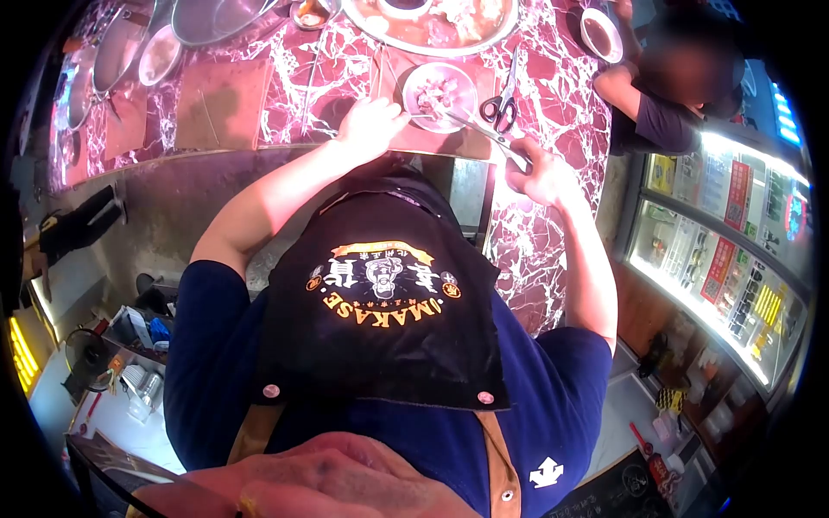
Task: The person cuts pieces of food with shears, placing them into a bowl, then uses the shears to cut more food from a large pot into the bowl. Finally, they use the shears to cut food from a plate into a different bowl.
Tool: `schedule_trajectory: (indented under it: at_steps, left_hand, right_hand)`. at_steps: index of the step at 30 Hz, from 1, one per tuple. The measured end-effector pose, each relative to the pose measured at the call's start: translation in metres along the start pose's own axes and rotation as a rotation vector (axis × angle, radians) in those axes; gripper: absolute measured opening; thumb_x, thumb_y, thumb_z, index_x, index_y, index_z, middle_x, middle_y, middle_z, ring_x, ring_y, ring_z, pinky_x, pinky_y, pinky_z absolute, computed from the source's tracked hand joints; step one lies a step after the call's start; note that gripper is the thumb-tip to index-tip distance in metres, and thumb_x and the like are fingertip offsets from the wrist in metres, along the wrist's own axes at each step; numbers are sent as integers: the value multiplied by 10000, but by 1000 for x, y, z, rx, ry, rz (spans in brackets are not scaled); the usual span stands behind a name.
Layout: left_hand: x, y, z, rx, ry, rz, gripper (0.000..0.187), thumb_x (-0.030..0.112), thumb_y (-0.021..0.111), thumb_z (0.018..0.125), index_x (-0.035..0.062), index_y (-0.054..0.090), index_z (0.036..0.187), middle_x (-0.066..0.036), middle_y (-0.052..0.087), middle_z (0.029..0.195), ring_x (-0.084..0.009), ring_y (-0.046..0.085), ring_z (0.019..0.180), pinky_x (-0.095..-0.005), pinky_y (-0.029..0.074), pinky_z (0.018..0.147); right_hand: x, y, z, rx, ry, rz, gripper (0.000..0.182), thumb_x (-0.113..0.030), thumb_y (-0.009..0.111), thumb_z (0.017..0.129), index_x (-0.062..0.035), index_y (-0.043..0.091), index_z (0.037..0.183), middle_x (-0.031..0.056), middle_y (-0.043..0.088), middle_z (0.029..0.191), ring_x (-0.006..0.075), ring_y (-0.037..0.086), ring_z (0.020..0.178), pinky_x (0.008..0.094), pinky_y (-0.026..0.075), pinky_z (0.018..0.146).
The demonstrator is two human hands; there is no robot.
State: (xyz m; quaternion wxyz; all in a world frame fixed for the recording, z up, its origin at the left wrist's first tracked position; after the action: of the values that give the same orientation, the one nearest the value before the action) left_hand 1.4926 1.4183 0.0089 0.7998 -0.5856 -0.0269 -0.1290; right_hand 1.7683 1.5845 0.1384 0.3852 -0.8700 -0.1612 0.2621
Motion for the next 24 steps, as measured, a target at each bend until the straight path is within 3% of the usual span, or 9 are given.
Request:
schedule_trajectory:
  at_steps: [2, 4, 9, 12, 14, 16, 18, 20, 24]
  left_hand:
    - [0, -7, 9, -64, 86, 48, 306, 162, 605, 784, 81, 707, 1061, -2, 590, 869, -176, 584, 890, -333, 480, 763]
    - [1, -10, 17, -78, 132, 52, 302, 166, 604, 792, 85, 705, 1065, -1, 593, 889, -176, 581, 907, -334, 476, 778]
    - [-1, -6, 26, -154, 197, 106, 265, 176, 598, 816, 100, 700, 1048, 3, 601, 917, -174, 579, 916, -340, 471, 787]
    - [-6, -5, 30, -173, 173, 130, 155, 196, 592, 848, 117, 701, 924, -3, 631, 910, -178, 597, 938, -340, 477, 768]
    - [-12, -5, 36, -192, 114, 79, 139, 191, 594, 847, 120, 708, 883, -8, 648, 904, -181, 618, 936, -344, 484, 780]
    - [-16, -5, 46, -172, 108, 70, 146, 182, 591, 838, 123, 709, 900, -3, 640, 906, -177, 615, 928, -346, 485, 785]
    - [-18, -8, 56, -153, 116, 55, 158, 174, 587, 829, 126, 710, 916, 3, 632, 908, -174, 612, 921, -347, 486, 790]
    - [-19, -10, 67, -344, 135, 75, 162, 168, 587, 827, 124, 718, 910, -8, 678, 900, -177, 645, 933, -354, 505, 801]
    - [-32, -26, 59, -282, -32, -11, 185, 183, 600, 817, 132, 732, 935, -51, 713, 871, -221, 689, 864, -383, 547, 751]
  right_hand:
    - [-8, 2, 4, -14, 22, -49, 553, -265, 676, 803, -128, 563, 1327, 179, 708, 1136, 305, 692, 1047, 398, 513, 929]
    - [-10, 6, 24, -208, 39, 66, 575, -316, 670, 820, -123, 535, 1344, 177, 702, 1155, 316, 682, 1056, 414, 497, 947]
    - [12, 16, 46, -263, 4, 273, 479, -135, 677, 829, -65, 603, 1297, 154, 716, 1102, 206, 690, 955, 333, 524, 847]
    - [25, 0, 30, -157, -7, 220, 478, -147, 701, 831, -56, 608, 1291, 172, 709, 1130, 238, 701, 984, 369, 536, 864]
    - [4, -17, 16, -120, -19, 0, 494, -178, 694, 831, -143, 604, 1315, 185, 678, 1172, 341, 684, 1024, 406, 547, 900]
    - [10, -8, 19, 113, -320, -338, 523, -176, 684, 816, -193, 588, 1330, 152, 658, 1102, 346, 673, 1011, 429, 550, 872]
    - [5, 3, 37, 171, -402, -423, 528, -129, 680, 786, -192, 595, 1303, 127, 618, 970, 321, 663, 924, 444, 553, 814]
    - [7, 15, 55, 276, -478, -406, 515, -107, 671, 781, -187, 610, 1286, 136, 609, 928, 323, 659, 903, 440, 552, 797]
    - [20, -3, 59, 175, -435, -428, 476, -123, 673, 806, -185, 615, 1275, 159, 614, 933, 342, 656, 908, 452, 546, 771]
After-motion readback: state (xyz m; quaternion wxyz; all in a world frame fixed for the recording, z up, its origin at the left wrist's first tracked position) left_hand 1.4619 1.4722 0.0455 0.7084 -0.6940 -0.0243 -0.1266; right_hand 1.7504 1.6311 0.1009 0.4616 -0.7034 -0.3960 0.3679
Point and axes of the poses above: each hand's wrist, its own z-axis towards the middle knuckle, its own y-axis out of the palm, x = y × z, the point moved 1 cm from there along z, towards the middle knuckle
